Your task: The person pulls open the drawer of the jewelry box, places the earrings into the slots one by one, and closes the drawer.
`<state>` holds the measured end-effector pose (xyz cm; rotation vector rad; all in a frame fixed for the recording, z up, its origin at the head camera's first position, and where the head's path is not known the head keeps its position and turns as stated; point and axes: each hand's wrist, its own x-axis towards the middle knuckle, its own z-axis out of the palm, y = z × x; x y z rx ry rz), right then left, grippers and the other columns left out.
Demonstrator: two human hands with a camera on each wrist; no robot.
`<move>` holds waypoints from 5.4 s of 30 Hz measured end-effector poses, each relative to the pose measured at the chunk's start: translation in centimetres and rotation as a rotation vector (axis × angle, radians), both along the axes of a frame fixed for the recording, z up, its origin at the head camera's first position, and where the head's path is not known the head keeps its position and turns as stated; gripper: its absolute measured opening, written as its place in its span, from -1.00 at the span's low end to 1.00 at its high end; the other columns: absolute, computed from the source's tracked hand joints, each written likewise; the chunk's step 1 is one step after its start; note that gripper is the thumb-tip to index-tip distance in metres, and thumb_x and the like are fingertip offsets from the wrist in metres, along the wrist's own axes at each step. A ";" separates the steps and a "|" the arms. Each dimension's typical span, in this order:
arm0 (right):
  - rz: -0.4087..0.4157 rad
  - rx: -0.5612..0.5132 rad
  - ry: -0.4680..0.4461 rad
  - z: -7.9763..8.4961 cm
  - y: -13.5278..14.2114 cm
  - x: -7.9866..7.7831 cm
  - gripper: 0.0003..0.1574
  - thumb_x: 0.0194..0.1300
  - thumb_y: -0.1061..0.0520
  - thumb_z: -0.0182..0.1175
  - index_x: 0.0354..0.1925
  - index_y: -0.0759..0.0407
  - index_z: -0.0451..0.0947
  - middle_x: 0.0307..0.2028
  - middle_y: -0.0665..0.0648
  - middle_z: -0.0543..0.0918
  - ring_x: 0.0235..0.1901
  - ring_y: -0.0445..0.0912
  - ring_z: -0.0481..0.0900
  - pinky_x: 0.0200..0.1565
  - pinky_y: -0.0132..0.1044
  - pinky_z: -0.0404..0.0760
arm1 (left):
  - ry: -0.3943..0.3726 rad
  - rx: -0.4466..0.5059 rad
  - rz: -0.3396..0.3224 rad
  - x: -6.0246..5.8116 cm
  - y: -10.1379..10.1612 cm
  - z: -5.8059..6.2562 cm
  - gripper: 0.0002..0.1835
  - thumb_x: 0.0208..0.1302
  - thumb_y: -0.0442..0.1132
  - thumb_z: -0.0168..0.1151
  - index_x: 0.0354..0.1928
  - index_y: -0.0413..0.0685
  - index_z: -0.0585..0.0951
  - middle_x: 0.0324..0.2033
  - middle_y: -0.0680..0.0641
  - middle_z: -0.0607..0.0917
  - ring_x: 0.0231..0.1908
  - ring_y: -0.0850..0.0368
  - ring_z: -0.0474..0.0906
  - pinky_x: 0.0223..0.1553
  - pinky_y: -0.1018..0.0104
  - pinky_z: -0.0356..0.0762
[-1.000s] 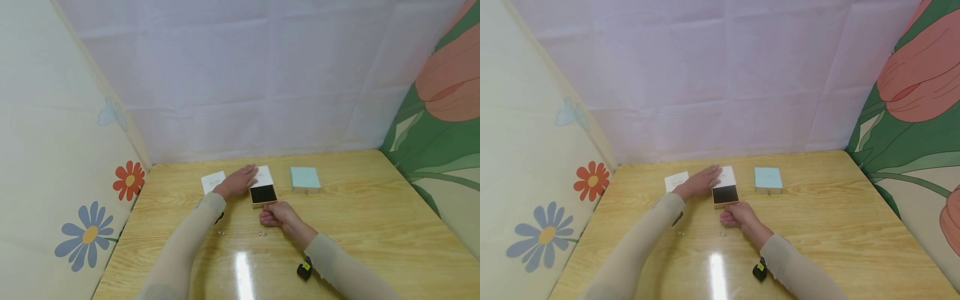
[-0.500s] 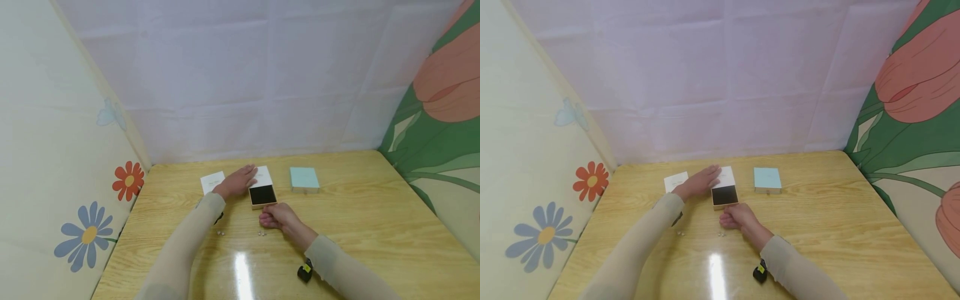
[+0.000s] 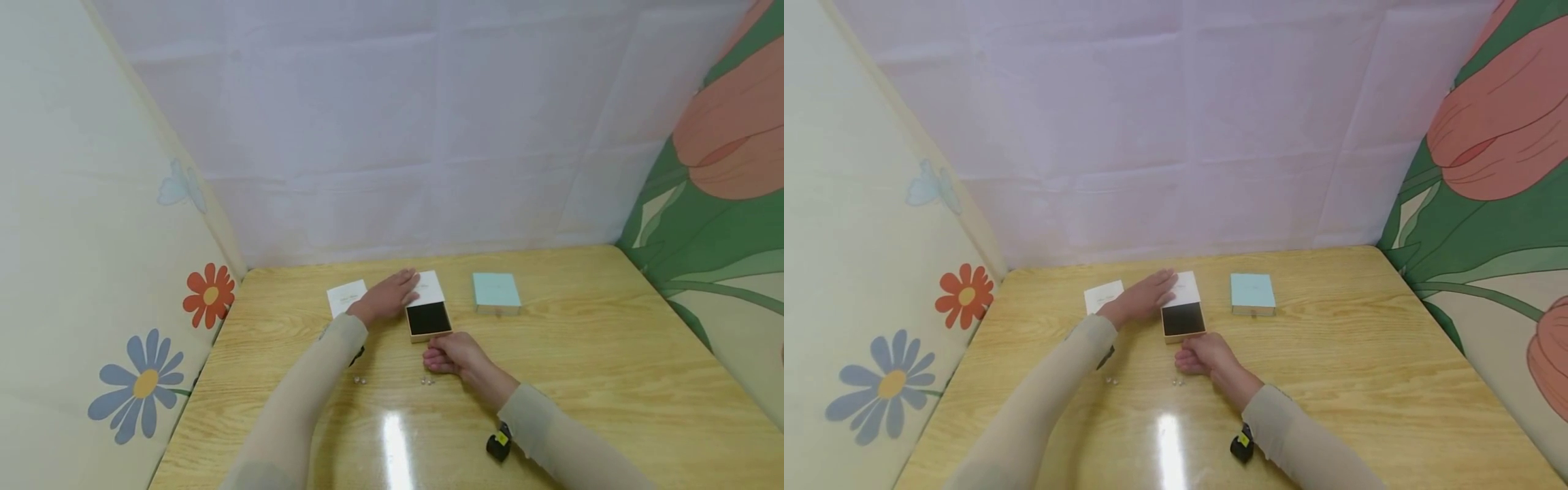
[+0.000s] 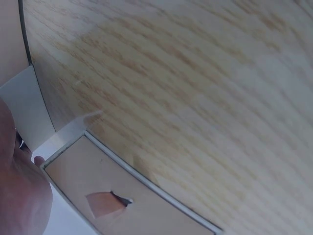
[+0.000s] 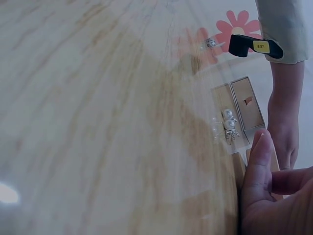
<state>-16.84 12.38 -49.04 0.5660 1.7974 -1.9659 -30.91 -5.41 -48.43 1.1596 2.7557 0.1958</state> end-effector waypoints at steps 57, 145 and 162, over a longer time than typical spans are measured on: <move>0.050 0.047 0.032 0.6 0.7 0.9 -0.69 0.43 0.24 0.11 -0.02 0.49 0.53 -0.49 0.17 0.71 -0.54 -0.14 0.71 -0.37 -0.29 0.77 | 0.013 0.023 -0.006 -1.3 -0.1 -1.9 -0.34 0.64 0.11 -0.41 0.61 -0.01 -0.09 0.61 -0.12 -0.05 0.60 -0.01 -0.17 0.61 0.18 -0.18; 0.703 0.944 0.880 0.4 2.6 4.3 -0.66 0.09 0.10 0.47 -0.10 0.06 0.75 0.00 0.09 0.61 0.09 0.03 0.42 0.16 0.04 0.52 | -0.028 0.050 0.002 -0.4 -0.1 -0.3 -0.35 0.65 0.07 -0.39 0.60 -0.06 -0.08 0.60 -0.16 -0.05 0.60 -0.06 -0.18 0.61 0.10 -0.16; 0.670 0.977 0.891 0.3 2.2 4.4 -0.88 0.09 0.14 0.49 -0.33 -0.03 0.76 -0.13 0.00 0.60 0.00 -0.04 0.43 0.05 -0.07 0.53 | -0.019 0.020 0.014 -0.8 -0.1 -1.0 -0.35 0.64 0.11 -0.43 0.61 0.00 -0.11 0.61 -0.09 -0.08 0.60 0.01 -0.21 0.61 0.18 -0.22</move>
